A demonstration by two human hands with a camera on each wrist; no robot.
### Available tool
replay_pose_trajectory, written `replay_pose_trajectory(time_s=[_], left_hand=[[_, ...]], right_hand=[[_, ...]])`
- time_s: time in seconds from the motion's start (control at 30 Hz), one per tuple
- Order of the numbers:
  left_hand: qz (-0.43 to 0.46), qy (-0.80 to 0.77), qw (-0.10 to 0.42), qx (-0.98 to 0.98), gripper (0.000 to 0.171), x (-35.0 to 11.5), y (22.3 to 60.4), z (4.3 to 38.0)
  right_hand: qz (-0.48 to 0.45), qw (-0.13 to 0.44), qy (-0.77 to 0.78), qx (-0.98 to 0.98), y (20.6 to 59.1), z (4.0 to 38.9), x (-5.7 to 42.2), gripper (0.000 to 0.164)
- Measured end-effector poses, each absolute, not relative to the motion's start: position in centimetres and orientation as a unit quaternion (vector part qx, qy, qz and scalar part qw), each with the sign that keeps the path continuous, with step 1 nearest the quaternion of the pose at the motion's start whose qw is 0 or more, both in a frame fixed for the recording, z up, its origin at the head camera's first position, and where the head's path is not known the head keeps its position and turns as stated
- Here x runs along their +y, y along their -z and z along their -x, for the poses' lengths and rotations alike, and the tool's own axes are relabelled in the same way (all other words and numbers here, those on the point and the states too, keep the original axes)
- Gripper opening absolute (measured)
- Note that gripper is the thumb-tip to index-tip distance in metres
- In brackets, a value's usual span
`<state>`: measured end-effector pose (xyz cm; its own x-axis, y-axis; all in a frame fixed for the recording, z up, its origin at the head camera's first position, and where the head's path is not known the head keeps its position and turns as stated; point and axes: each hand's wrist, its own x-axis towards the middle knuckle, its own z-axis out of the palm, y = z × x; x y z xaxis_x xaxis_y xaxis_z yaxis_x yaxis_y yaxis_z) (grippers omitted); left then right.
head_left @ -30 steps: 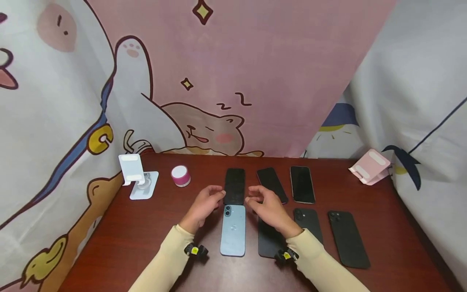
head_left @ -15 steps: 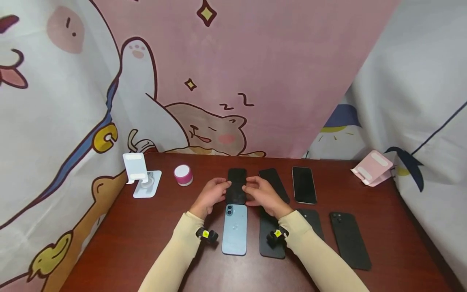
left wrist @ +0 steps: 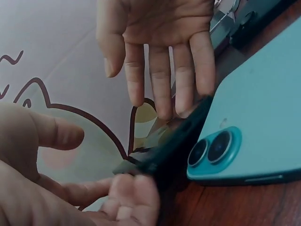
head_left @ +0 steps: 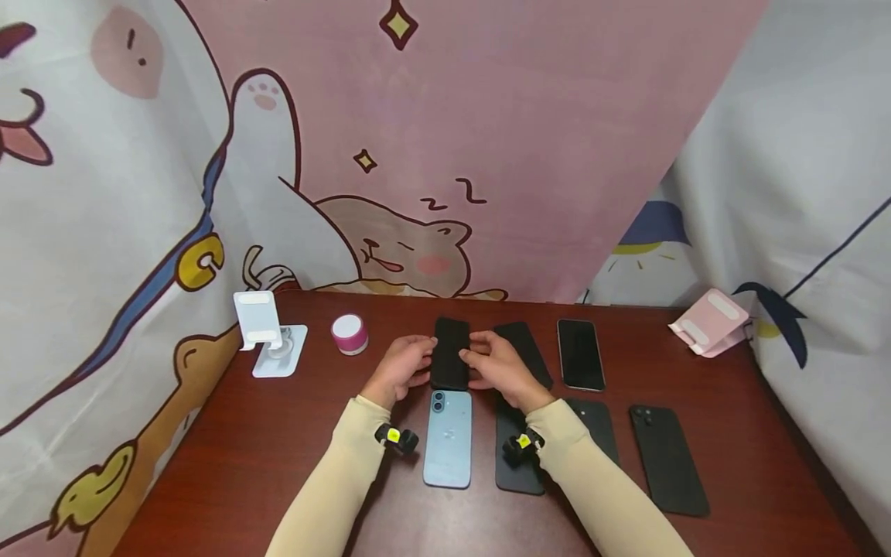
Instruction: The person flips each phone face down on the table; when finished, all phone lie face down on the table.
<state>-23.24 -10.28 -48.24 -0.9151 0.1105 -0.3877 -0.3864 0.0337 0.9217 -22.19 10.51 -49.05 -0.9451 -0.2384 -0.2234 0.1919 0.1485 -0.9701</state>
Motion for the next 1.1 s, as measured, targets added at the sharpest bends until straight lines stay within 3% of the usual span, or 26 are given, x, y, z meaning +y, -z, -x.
replay_pose_trajectory(time_s=[0.37, 0.73, 0.93, 1.1], left_hand=[[0.058, -0.741, 0.198, 0.639, 0.039, -8.9, 48.5, 23.8], [0.035, -0.713, 0.247, 0.655, 0.047, -8.3, 49.3, 23.1], [0.017, -0.698, 0.247, 0.671, 0.048, -8.2, 49.2, 23.1], [0.047, -0.719, 0.214, 0.659, 0.043, -8.3, 49.1, 23.4]], right_hand=[[0.012, 0.154, 0.661, 0.734, 49.0, 22.4, 9.6, 0.060], [0.001, 0.162, 0.689, 0.706, 49.2, 22.8, 10.2, 0.059], [0.010, 0.148, 0.694, 0.705, 49.3, 22.9, 10.7, 0.052], [0.009, 0.137, 0.702, 0.699, 49.0, 22.8, 10.7, 0.047]])
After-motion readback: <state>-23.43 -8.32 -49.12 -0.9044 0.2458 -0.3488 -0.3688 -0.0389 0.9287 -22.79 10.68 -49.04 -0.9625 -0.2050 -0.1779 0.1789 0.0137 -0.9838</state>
